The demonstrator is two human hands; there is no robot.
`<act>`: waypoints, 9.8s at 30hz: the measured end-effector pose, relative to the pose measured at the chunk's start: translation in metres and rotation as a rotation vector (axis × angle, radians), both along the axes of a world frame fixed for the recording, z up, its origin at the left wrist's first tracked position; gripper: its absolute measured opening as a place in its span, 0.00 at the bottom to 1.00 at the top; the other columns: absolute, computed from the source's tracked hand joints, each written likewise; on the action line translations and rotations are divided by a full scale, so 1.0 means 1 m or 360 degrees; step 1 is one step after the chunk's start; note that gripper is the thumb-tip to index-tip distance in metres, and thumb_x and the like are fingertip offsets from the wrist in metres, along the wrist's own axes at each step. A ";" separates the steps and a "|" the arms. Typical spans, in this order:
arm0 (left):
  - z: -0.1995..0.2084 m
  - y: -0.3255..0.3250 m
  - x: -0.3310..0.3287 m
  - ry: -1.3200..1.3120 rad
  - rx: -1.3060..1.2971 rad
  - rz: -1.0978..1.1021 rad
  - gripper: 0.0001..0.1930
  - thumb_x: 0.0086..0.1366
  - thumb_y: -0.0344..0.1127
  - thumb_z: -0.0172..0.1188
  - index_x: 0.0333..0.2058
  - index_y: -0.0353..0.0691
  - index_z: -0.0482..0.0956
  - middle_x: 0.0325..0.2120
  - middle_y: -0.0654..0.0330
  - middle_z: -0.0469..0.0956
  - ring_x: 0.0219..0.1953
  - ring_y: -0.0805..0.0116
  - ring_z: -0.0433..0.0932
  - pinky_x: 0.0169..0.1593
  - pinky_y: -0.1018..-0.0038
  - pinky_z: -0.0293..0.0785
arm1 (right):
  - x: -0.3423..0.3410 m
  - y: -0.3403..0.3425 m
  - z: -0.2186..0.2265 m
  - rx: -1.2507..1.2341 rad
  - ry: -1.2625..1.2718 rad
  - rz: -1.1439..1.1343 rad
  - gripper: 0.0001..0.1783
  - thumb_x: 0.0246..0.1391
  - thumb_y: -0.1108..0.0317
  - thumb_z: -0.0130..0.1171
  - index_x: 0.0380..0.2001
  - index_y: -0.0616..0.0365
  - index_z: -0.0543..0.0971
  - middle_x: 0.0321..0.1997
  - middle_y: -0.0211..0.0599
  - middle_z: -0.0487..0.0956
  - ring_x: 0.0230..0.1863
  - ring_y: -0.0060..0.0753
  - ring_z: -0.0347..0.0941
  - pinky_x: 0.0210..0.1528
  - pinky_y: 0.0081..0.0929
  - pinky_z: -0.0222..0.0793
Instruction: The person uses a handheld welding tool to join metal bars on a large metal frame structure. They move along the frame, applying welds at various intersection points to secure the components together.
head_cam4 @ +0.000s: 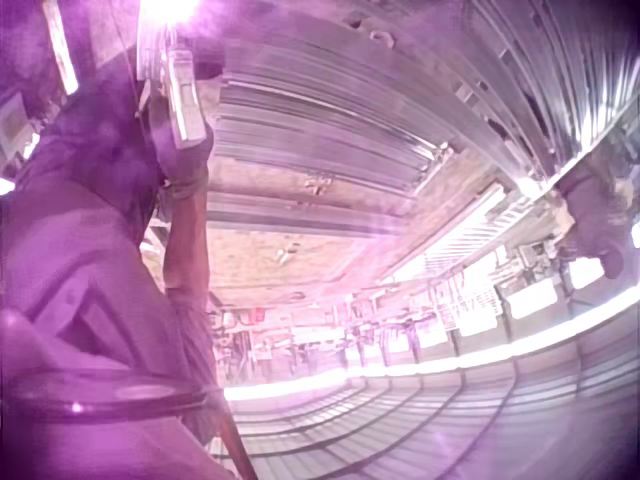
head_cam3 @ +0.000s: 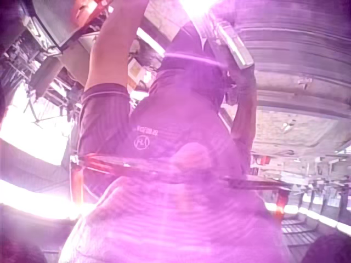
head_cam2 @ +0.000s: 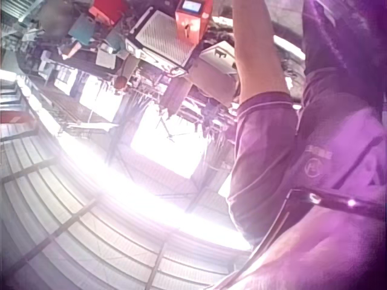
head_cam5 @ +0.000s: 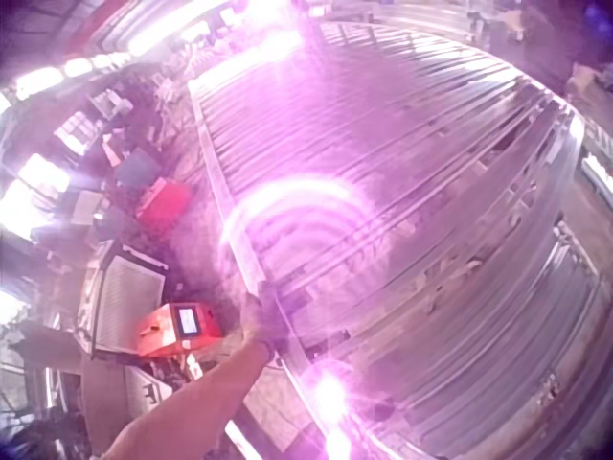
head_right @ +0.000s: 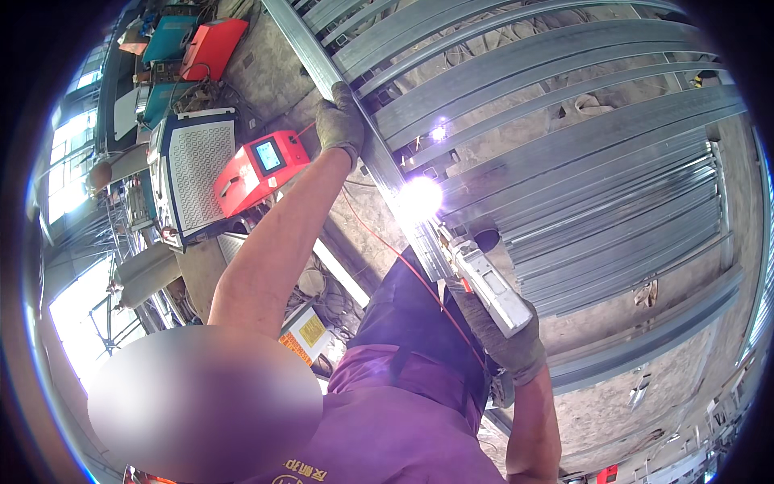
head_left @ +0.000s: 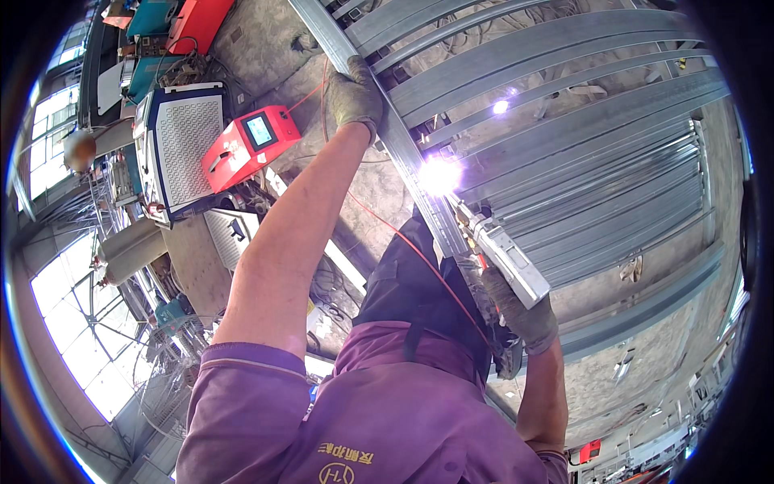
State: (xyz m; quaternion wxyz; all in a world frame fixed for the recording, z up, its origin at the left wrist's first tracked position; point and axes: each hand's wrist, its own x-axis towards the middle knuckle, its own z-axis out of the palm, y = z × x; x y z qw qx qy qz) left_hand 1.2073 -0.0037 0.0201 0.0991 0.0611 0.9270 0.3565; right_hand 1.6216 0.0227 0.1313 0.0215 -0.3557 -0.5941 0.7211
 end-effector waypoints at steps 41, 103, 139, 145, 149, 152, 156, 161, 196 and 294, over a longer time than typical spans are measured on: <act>0.007 0.004 0.001 -0.0024 -0.0005 -0.0026 0.26 0.82 0.49 0.50 0.64 0.34 0.75 0.52 0.40 0.85 0.54 0.39 0.84 0.59 0.53 0.76 | 0.029 0.000 0.014 0.0377 -0.0045 -0.0006 0.13 0.63 0.72 0.74 0.49 0.62 0.88 0.41 0.40 0.90 0.42 0.34 0.88 0.43 0.29 0.83; 0.009 0.002 0.003 -0.0127 -0.0015 0.0049 0.27 0.81 0.53 0.51 0.64 0.35 0.74 0.51 0.41 0.86 0.54 0.41 0.85 0.59 0.53 0.77 | 0.033 -0.011 0.020 -0.0208 -0.0283 -0.0048 0.17 0.66 0.69 0.73 0.55 0.62 0.86 0.45 0.34 0.89 0.44 0.22 0.86 0.44 0.24 0.83; 0.003 0.000 0.000 -0.0067 0.0052 -0.0004 0.27 0.81 0.50 0.51 0.65 0.33 0.73 0.53 0.38 0.84 0.57 0.38 0.83 0.59 0.53 0.77 | 0.042 -0.028 0.008 -0.0053 -0.0184 -0.0105 0.16 0.63 0.72 0.74 0.53 0.64 0.86 0.42 0.37 0.89 0.41 0.23 0.86 0.41 0.24 0.83; 0.006 0.002 0.003 -0.0055 0.0061 0.0003 0.26 0.81 0.49 0.51 0.64 0.34 0.74 0.52 0.40 0.85 0.55 0.40 0.84 0.59 0.54 0.77 | 0.042 -0.029 0.008 -0.0117 -0.0210 -0.0132 0.16 0.63 0.72 0.75 0.52 0.64 0.86 0.42 0.37 0.89 0.41 0.23 0.86 0.42 0.24 0.83; 0.009 0.003 0.003 -0.0069 0.0034 0.0006 0.25 0.81 0.49 0.51 0.64 0.34 0.74 0.52 0.40 0.85 0.56 0.40 0.84 0.59 0.54 0.77 | 0.038 -0.030 0.011 0.0000 -0.0207 -0.0105 0.15 0.63 0.72 0.74 0.51 0.64 0.87 0.42 0.37 0.90 0.41 0.23 0.86 0.42 0.25 0.83; 0.007 0.002 0.001 -0.0069 0.0021 0.0006 0.26 0.81 0.49 0.51 0.65 0.34 0.74 0.53 0.40 0.85 0.56 0.39 0.83 0.60 0.54 0.76 | 0.038 -0.031 0.010 0.0076 -0.0157 -0.0114 0.15 0.62 0.73 0.74 0.51 0.64 0.87 0.42 0.37 0.89 0.40 0.23 0.86 0.41 0.25 0.83; -0.001 -0.001 -0.002 -0.0028 0.0055 -0.0001 0.26 0.81 0.49 0.52 0.65 0.34 0.74 0.53 0.39 0.84 0.56 0.39 0.83 0.60 0.54 0.76 | 0.037 -0.028 0.015 0.0056 -0.0145 -0.0109 0.14 0.62 0.73 0.74 0.50 0.65 0.87 0.41 0.38 0.89 0.40 0.24 0.86 0.41 0.25 0.83; 0.000 0.001 0.000 -0.0072 0.0110 0.0015 0.26 0.81 0.49 0.53 0.65 0.33 0.74 0.52 0.40 0.85 0.55 0.41 0.84 0.59 0.55 0.77 | 0.037 -0.028 0.015 0.0179 -0.0097 -0.0078 0.15 0.62 0.72 0.75 0.50 0.65 0.87 0.41 0.39 0.90 0.41 0.26 0.87 0.41 0.26 0.83; -0.009 -0.004 -0.008 -0.0096 -0.0076 0.0040 0.35 0.80 0.62 0.49 0.61 0.31 0.76 0.53 0.34 0.84 0.58 0.33 0.81 0.62 0.51 0.75 | 0.038 -0.033 0.019 0.0207 -0.0081 -0.0143 0.18 0.61 0.71 0.76 0.52 0.66 0.86 0.45 0.41 0.90 0.45 0.27 0.88 0.46 0.26 0.83; 0.059 0.153 0.065 -0.0204 -0.1518 -0.3019 0.26 0.79 0.53 0.50 0.55 0.39 0.87 0.55 0.49 0.86 0.59 0.48 0.84 0.64 0.54 0.77 | -0.061 0.035 0.010 -0.0294 -0.0229 -0.0052 0.23 0.70 0.64 0.71 0.63 0.59 0.82 0.51 0.30 0.87 0.50 0.20 0.79 0.54 0.27 0.79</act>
